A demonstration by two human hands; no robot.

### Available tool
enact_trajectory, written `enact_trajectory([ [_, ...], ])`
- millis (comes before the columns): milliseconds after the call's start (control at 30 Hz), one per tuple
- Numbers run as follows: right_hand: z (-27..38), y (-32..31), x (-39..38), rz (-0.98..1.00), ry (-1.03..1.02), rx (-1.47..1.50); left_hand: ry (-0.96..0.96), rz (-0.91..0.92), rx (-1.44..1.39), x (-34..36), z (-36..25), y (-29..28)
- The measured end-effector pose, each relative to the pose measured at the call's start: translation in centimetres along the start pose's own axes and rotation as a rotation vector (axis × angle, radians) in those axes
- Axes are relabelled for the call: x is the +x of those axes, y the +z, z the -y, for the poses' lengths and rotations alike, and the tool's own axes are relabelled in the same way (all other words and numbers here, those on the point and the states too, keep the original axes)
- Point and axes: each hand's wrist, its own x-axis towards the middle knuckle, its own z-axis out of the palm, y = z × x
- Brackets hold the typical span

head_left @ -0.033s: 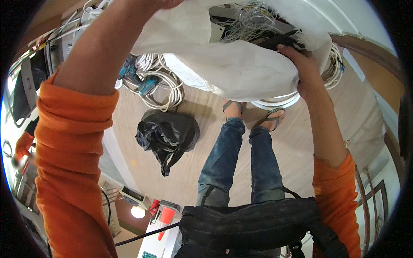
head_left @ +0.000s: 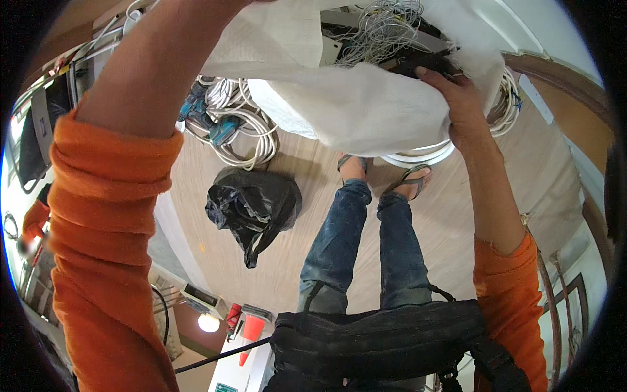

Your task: The person sits on the floor and connects wires to a small white electrical connector using a screwdriver. They retrieve a tool from a bag, then continue tightening the connector terminals.

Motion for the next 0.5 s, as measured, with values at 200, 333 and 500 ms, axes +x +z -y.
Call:
enact_trajectory([
  [200, -1.0, 1.3, 1.9, -0.171, 0.121, 0.395, 0.126, 0.109, -0.057, 3.7, -5.0, -4.2],
  [333, -4.2, -0.3, 2.9, -0.211, -0.079, -0.086, 0.251, 0.255, -0.091, 7.4, -9.7, -4.9],
  [500, -1.7, 7.1, -1.4, 0.132, -0.211, -0.643, 0.175, 0.463, -0.073, 6.9, -11.9, -6.6],
])
